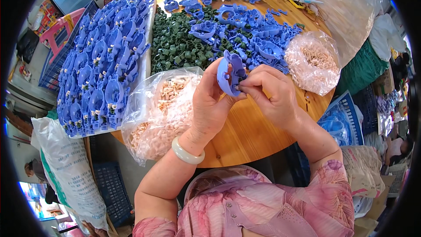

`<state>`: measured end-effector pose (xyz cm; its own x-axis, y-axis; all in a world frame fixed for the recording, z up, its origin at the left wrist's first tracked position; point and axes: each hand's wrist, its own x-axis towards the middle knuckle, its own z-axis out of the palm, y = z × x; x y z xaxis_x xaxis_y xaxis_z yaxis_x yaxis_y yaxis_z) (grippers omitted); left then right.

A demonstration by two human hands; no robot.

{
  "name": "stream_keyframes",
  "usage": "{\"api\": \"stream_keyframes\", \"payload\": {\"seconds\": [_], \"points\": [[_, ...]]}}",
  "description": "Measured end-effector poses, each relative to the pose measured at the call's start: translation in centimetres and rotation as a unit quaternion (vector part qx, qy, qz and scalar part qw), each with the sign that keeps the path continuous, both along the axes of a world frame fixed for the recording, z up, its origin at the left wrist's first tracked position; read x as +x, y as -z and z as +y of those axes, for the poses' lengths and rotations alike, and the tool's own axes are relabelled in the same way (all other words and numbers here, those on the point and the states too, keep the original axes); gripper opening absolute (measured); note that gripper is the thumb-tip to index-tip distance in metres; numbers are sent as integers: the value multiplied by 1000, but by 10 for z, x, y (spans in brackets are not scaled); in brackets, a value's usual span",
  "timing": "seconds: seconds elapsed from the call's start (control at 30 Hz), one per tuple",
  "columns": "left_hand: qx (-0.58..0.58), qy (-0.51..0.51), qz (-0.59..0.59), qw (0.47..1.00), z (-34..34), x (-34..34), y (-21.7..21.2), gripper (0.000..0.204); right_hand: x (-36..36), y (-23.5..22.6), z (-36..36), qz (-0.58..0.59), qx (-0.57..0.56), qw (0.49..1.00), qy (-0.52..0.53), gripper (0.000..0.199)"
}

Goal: Assembling small blue plastic toy components at a workbench.

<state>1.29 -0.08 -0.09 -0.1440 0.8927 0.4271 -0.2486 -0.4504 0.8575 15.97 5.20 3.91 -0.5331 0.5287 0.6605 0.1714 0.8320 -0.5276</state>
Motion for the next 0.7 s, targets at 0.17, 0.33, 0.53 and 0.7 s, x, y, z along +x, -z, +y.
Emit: {"api": "stream_keyframes", "payload": {"seconds": [0.17,0.33,0.53,0.7], "points": [[9,-3,6,1000,-1,0,-1,67,-2,4,3,15,35,999,-15,9],[11,22,-15,1000,0,-1,-4,68,-2,3,0,28,-51,998,-17,10],[-10,24,-34,999,1,-3,-1,68,2,4,3,35,-107,993,-35,12],[-7,40,-30,999,0,-3,-3,68,2,4,5,13,-42,998,-40,11]]}}
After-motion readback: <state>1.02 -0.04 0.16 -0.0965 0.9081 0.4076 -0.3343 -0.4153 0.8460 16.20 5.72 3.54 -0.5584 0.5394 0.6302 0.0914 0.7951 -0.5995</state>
